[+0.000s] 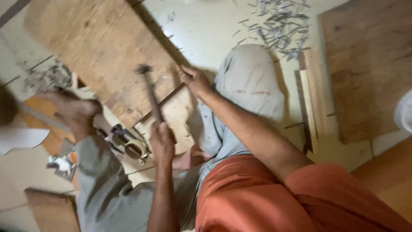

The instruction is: The person sits on the floor and uses a hammer to drive nails into a wooden board. They repeatedly pick up nails from a pile on the floor, position them on the board, and hammer them in. The person occasionally adjusts the board's position during the process.

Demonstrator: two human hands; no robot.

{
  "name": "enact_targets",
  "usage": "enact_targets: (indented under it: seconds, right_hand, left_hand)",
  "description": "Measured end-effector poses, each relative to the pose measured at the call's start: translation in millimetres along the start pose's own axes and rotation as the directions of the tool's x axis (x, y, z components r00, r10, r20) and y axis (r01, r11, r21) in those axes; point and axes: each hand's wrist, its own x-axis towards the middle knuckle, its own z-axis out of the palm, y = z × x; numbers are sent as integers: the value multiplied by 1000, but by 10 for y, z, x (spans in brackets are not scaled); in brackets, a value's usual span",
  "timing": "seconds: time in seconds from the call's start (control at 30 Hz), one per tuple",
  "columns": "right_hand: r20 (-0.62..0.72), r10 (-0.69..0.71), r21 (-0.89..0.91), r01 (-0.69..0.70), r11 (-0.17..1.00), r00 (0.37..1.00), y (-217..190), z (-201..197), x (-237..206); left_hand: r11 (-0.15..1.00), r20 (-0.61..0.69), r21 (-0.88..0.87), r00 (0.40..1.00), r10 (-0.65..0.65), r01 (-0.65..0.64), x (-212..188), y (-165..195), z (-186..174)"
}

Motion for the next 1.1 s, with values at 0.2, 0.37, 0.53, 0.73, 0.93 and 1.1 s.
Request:
enact_targets:
  seconds: [0.2, 0.37, 0.53, 0.73, 0.93, 1.1]
  right_hand:
    - [15, 36, 47, -37, 998, 999, 6, 33, -39]
    - [35, 101, 88, -103, 991, 994, -2, 43, -33]
    - [17, 47, 94, -48, 994, 999, -29, 43, -20]
    - [99, 241, -22, -240, 971, 966, -41, 20, -76]
    - [14, -14, 111, 12, 994, 1000, -28, -10, -21]
    - [27, 88, 19, -89, 996, 996, -65, 23, -63]
  left_hand:
    - [689, -98, -192, 712, 695, -699, -430, -272, -409]
    - [976, 60, 91, 980, 192, -197, 12, -352, 6]
    - [877, -118, -193, 898, 424, -440, -175, -358, -167]
    - [835, 93, -159, 834, 543, -526, -43, -546, -173]
    - [947, -128, 76, 939, 320, -312, 65, -429, -179]
    - [708, -294, 35, 670, 682, -705, -173, -460, -420]
